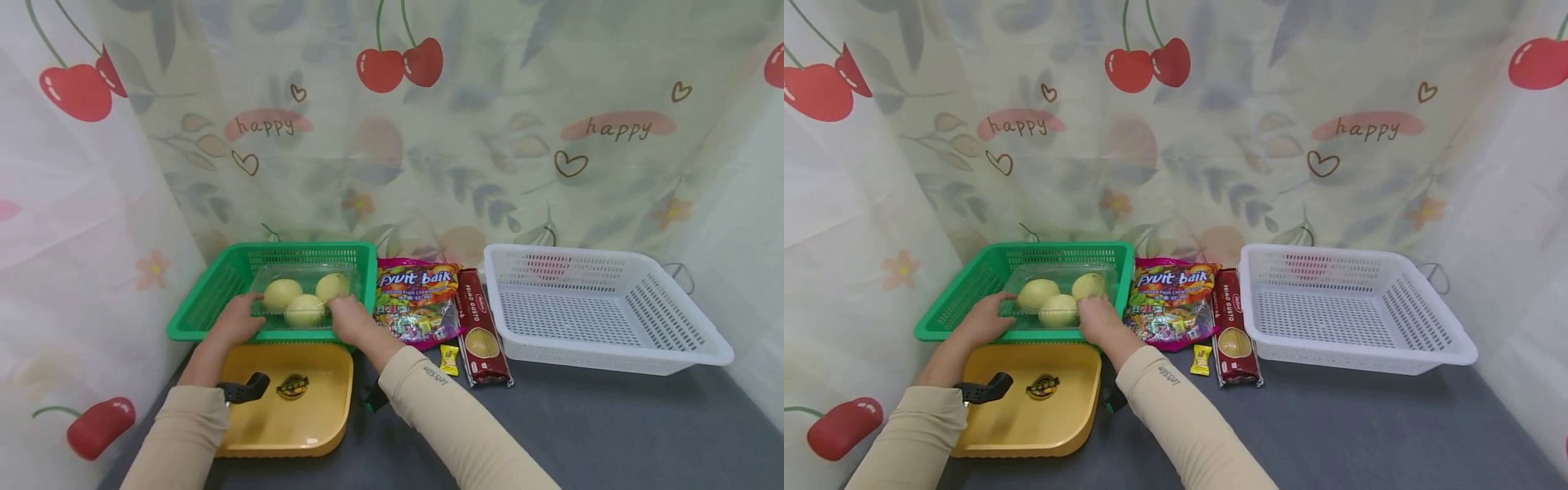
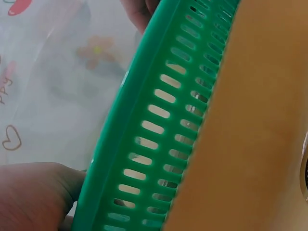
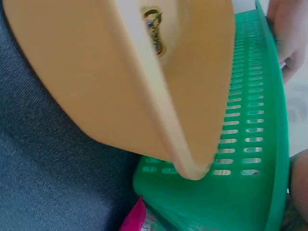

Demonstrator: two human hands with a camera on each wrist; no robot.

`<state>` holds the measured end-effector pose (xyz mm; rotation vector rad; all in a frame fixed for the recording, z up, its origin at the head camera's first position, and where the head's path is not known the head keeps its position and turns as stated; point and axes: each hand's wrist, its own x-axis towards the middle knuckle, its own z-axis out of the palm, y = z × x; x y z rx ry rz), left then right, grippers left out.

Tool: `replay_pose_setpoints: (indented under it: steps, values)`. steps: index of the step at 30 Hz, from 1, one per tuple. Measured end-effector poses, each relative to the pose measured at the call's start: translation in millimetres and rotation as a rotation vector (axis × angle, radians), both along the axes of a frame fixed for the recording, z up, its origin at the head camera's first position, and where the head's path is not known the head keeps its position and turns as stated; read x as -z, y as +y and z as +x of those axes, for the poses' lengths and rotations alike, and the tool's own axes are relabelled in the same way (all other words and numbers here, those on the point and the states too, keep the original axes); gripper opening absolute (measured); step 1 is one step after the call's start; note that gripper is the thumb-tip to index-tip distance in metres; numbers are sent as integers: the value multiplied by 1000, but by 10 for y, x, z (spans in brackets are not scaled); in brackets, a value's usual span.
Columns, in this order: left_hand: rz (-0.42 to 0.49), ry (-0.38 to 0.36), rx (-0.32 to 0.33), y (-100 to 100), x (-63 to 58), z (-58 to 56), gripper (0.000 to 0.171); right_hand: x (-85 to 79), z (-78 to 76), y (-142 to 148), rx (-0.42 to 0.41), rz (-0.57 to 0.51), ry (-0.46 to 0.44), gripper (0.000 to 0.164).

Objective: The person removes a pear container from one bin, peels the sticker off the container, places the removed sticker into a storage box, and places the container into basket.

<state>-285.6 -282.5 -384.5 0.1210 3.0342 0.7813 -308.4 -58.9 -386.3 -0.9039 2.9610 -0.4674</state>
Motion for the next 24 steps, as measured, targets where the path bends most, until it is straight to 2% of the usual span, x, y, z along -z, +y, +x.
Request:
replay_pose_setpoints:
  steps: [4, 8, 11, 18, 24]
  values:
    - [22, -1, 17, 3, -11, 13, 50, -8, 6, 15, -19, 8, -44, 37]
    - [37, 32, 38, 40, -52, 59, 51, -50, 83, 77, -39, -1, -52, 37]
    - [11, 90, 35, 95, -106, 113, 53, -93, 159, 182, -76, -22, -51, 40]
    - [-150, 245, 39, 208, -192, 260, 54, -115, 278, 651, -151, 10, -14, 57]
    - [-197, 369, 40, 310, -241, 373, 54, -99, 406, 1134, -154, -25, 87, 62]
